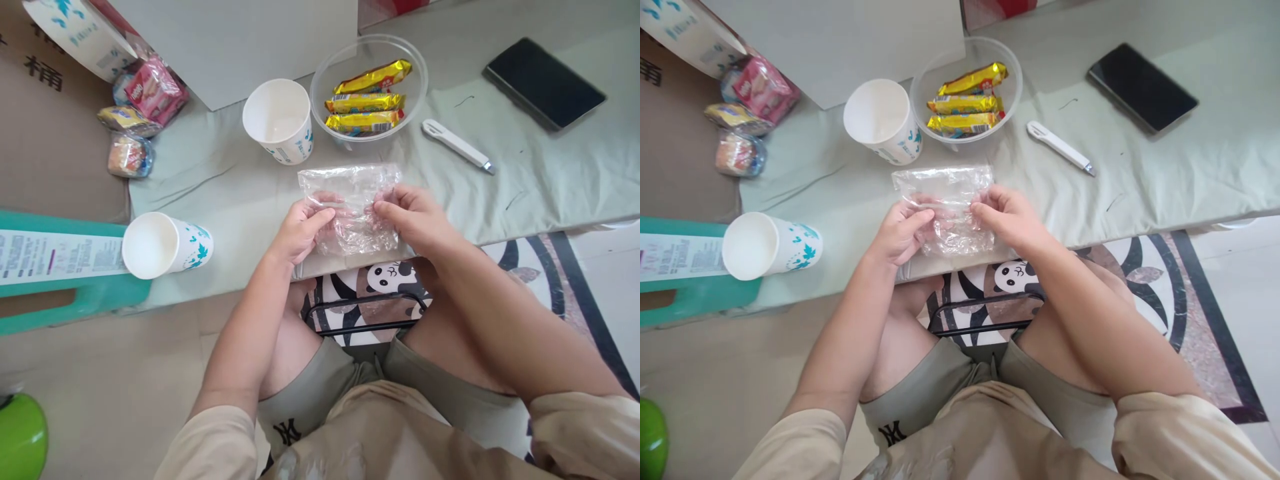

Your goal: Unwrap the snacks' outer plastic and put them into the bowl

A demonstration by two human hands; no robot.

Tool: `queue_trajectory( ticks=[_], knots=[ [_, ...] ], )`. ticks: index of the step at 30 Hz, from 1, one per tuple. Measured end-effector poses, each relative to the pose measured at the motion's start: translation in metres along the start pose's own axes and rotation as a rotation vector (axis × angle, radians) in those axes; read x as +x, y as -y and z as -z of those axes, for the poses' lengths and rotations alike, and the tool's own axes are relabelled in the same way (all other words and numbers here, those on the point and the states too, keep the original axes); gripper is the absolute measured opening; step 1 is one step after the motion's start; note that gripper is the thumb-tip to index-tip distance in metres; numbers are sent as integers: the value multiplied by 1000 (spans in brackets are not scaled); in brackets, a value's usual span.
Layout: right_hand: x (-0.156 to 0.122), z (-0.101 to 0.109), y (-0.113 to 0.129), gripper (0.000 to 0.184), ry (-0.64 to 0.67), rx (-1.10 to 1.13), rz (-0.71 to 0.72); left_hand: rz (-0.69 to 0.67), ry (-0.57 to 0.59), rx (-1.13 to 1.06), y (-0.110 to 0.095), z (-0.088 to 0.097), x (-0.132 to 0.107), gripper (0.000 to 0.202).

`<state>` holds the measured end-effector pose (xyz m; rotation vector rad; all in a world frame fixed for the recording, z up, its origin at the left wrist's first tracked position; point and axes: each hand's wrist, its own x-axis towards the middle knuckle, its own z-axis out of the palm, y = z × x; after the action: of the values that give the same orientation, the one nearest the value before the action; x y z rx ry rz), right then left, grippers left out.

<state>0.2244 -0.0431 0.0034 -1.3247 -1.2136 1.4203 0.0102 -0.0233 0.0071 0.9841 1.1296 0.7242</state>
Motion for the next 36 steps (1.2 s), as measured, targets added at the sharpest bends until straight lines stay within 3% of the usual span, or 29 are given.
queue_trajectory(
  ticks=[3, 8, 11, 14, 17, 20, 23, 25, 26, 28, 30, 33, 36],
  knots=[
    [-2, 3, -1, 23, 18, -62, 23, -20, 1, 60, -4, 8, 0, 18],
    [0, 3, -5, 22, -37, 107, 171, -96, -45, -78, -11, 21, -1, 14],
    [-1, 3, -6, 19, -68, 161, 180, -100, -37, -126, -12, 21, 1, 17],
    [-3, 3, -3, 28, -34, 46, 172, -115, -48, -86, -10, 20, 3, 22],
    [-3, 1, -2, 16, -88, -47, 167, -217, -107, 23, -3, 20, 6, 22],
    [0, -2, -5, 40, -84, 57, 107, -345, -156, 107, 6, 23, 12, 31],
    [2, -4, -4, 24, -39, -7, 49, -550, -378, 221, 13, 25, 17, 35],
    [0, -7, -2, 16, -115, -123, 78, -690, -581, 306, 15, 21, 16, 28],
    [-1, -9, 0, 14, -173, -166, 114, -730, -620, 341, 16, 17, 14, 24],
    [-5, -15, 2, 11, -262, -179, 200, -732, -540, 390, 20, 4, 8, 26],
    [-7, -24, 1, 13, -253, -109, 257, -665, -359, 378, 24, -11, 3, 40],
    [-8, -38, -4, 20, -93, 133, 233, -545, -122, 204, 30, -28, 3, 59],
    [-6, -45, -10, 26, 29, 330, 187, -461, 10, 36, 31, -31, 9, 54]
  ],
)
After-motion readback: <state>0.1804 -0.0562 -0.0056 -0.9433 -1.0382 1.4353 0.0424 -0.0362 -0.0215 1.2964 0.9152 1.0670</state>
